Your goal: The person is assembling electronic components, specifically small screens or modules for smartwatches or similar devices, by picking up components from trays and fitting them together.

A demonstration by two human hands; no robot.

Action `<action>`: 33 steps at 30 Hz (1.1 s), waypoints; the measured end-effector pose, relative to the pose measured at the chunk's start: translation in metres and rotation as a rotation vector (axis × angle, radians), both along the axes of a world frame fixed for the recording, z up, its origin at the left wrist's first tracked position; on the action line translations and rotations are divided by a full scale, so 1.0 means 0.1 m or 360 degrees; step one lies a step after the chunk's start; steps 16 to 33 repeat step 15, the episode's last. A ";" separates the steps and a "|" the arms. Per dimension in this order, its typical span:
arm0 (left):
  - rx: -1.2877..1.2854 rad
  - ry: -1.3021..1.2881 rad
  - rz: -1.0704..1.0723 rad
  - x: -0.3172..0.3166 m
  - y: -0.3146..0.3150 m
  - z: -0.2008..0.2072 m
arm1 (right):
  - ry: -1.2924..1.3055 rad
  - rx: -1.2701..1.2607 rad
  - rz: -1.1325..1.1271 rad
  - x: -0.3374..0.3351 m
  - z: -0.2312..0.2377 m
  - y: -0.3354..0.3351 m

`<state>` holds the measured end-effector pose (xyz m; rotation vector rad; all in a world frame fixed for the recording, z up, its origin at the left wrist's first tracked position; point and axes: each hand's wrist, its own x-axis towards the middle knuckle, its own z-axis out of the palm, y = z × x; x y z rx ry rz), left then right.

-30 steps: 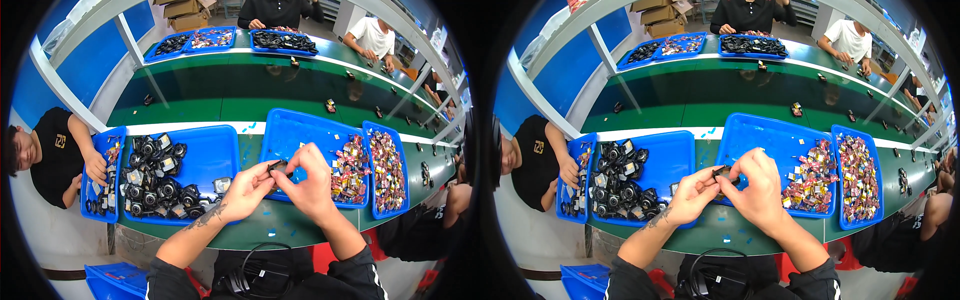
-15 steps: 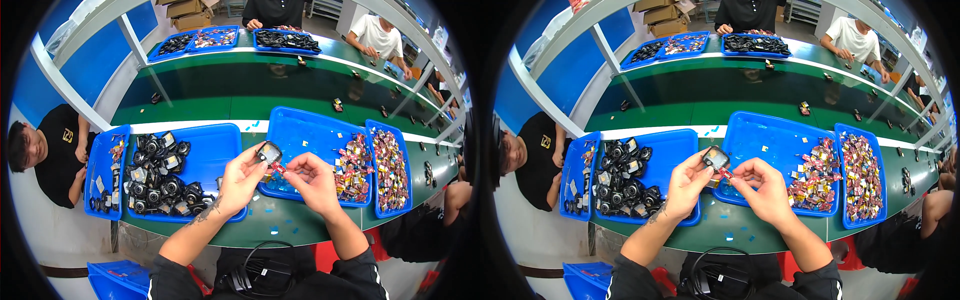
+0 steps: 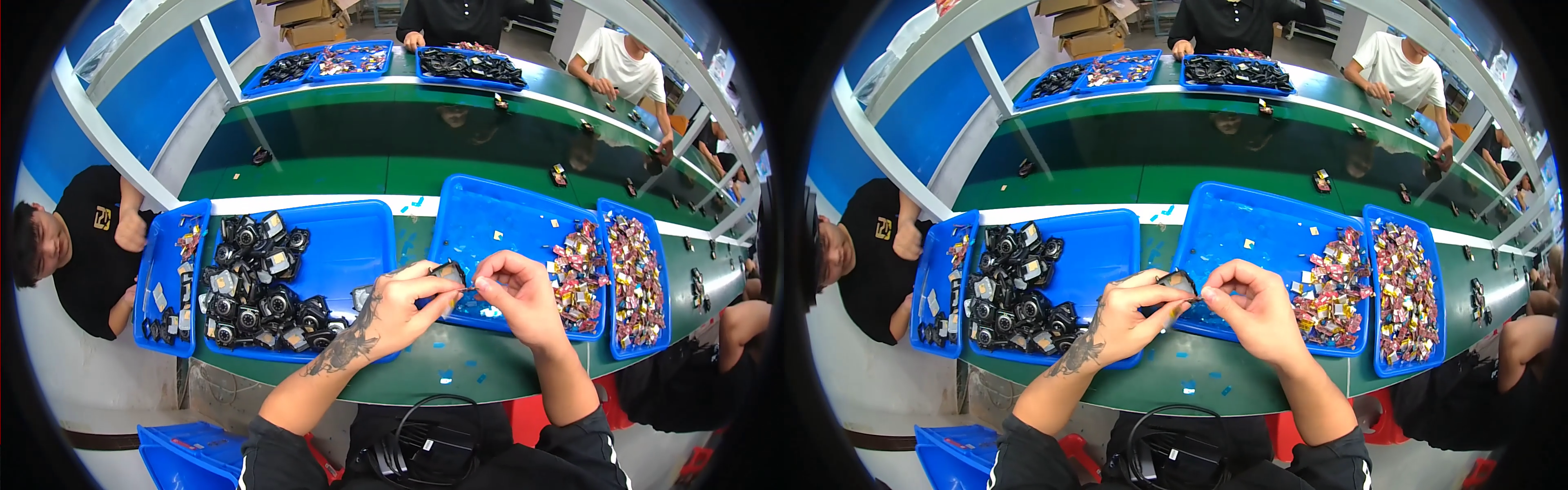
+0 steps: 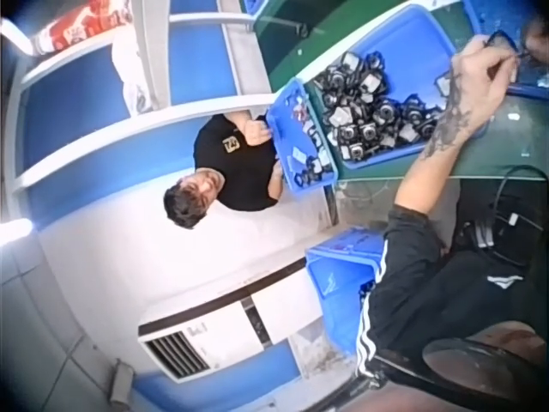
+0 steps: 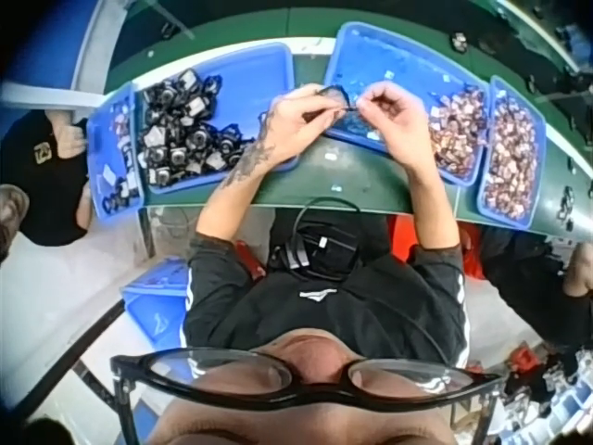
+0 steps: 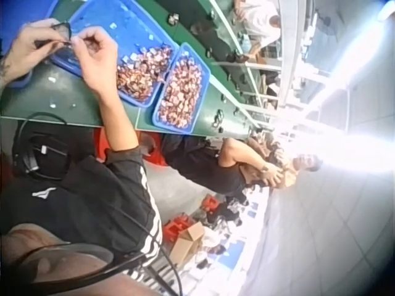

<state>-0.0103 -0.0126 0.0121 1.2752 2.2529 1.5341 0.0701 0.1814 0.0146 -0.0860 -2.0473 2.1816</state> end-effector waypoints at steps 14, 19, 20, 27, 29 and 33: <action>0.0512 -0.1312 -0.0172 0.02 0.06 -0.12 | 0.0173 0.0299 -0.0322 0.01 -0.04 -0.21; 0.0479 -0.1300 -0.0212 -0.02 0.04 -0.13 | 0.0155 0.0330 -0.0308 0.02 -0.05 -0.22; 0.0479 -0.1300 -0.0212 -0.02 0.04 -0.13 | 0.0155 0.0330 -0.0308 0.02 -0.05 -0.22; 0.0479 -0.1300 -0.0212 -0.02 0.04 -0.13 | 0.0155 0.0330 -0.0308 0.02 -0.05 -0.22; 0.0479 -0.1300 -0.0212 -0.02 0.04 -0.13 | 0.0155 0.0330 -0.0308 0.02 -0.05 -0.22; 0.0479 -0.1300 -0.0212 -0.02 0.04 -0.13 | 0.0155 0.0330 -0.0308 0.02 -0.05 -0.22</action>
